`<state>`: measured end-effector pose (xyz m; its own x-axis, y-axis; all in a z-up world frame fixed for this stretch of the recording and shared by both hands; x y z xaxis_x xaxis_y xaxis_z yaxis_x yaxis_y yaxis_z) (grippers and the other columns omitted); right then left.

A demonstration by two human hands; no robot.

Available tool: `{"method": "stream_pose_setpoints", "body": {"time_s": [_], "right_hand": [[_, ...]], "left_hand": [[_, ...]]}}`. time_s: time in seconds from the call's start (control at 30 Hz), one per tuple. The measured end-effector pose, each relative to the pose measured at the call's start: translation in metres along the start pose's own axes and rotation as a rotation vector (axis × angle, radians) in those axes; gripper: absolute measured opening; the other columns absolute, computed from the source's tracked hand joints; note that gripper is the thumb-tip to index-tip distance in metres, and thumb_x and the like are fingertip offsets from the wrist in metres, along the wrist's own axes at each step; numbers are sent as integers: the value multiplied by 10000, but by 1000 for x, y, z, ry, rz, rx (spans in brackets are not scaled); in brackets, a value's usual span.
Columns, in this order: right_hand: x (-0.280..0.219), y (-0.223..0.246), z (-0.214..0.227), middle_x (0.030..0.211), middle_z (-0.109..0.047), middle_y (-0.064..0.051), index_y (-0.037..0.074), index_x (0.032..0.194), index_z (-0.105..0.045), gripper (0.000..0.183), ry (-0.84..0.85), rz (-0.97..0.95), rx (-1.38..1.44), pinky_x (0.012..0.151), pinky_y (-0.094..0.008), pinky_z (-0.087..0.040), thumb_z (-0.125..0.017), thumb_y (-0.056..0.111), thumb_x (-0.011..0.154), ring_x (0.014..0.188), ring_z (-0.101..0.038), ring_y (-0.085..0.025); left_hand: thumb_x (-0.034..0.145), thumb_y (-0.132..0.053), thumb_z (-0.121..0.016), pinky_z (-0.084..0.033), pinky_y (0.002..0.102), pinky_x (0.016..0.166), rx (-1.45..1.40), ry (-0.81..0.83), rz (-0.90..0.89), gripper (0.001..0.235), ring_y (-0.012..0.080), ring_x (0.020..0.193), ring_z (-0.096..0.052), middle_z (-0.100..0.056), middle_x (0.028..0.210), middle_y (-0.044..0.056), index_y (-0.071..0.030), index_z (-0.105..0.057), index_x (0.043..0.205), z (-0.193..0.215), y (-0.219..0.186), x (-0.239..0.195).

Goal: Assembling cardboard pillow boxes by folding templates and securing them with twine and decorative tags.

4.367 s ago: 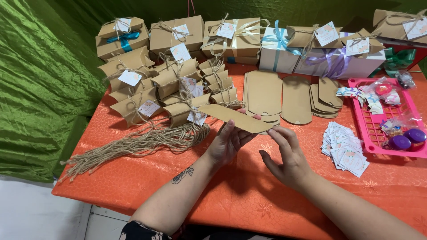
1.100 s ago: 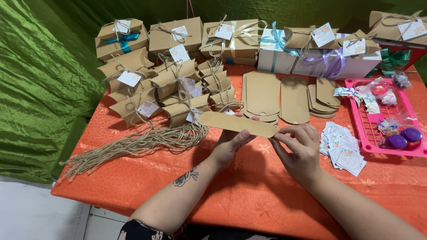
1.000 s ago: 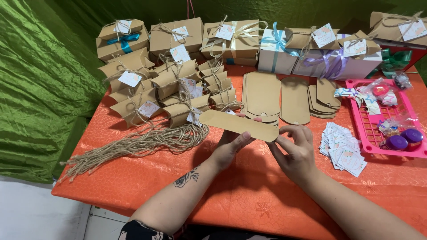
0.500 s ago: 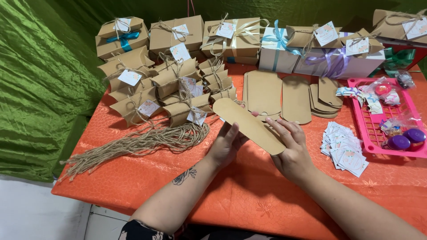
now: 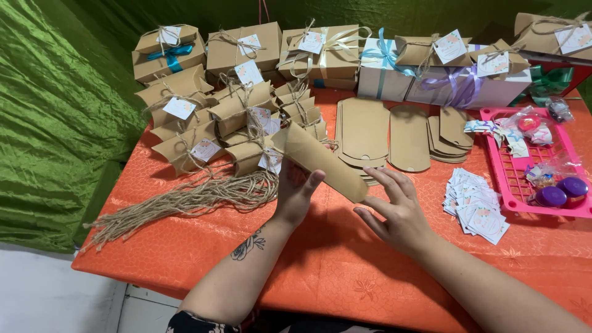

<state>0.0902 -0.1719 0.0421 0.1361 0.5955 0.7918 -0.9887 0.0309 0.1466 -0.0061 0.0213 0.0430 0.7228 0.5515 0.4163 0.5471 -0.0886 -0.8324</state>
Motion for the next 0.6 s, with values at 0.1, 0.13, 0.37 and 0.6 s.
{"method": "stream_pose_setpoints", "body": {"time_s": [0.1, 0.13, 0.37, 0.6], "right_hand": [[-6, -7, 2, 1393, -630, -108, 146, 870, -737, 105, 2, -115, 153, 1045, -496, -450, -756, 246, 891, 1220, -584, -357], [-5, -5, 3, 1393, -630, -108, 146, 870, -737, 105, 2, -115, 152, 1045, -496, -450, -756, 246, 891, 1220, -584, -357], [-5, 4, -4, 1315, -666, -167, 79, 1460, -435, 859, 139, -610, 646, 1072, -532, -455, -895, 129, 736, 1210, -642, -323], [-19, -3, -16, 1236, -705, -172, 48, 1579, -243, 959, 160, -616, 767, 1091, -530, -446, -806, 14, 803, 1168, -690, -321]], "left_hand": [[821, -162, -873, -446, 419, 1124, 135, 29, -102, 656, 184, 1139, -657, -688, 1183, 96, -77, -494, 1350, 7, 7, -1], [821, -162, -873, -446, 419, 1124, 135, 29, -102, 656, 184, 1139, -657, -688, 1183, 96, -77, -494, 1350, 6, 10, -2], [757, -104, -905, -433, 462, 1125, 92, 342, 68, 763, 214, 1251, -606, -688, 1277, 75, -124, -558, 1436, -25, 15, -17], [786, -111, -887, -400, 488, 1144, 130, 330, 103, 747, 260, 1268, -607, -702, 1240, 92, -103, -567, 1461, -20, 28, -18]]}}
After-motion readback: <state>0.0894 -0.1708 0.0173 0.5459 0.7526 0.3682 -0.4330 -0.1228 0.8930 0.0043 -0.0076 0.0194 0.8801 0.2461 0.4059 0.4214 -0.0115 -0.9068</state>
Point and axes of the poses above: each hand's wrist, its own x-axis towards the middle knuckle, its own z-axis out of the back of the hand, y = z × x, the point moved 2 cm from there along x, towards the middle knuckle
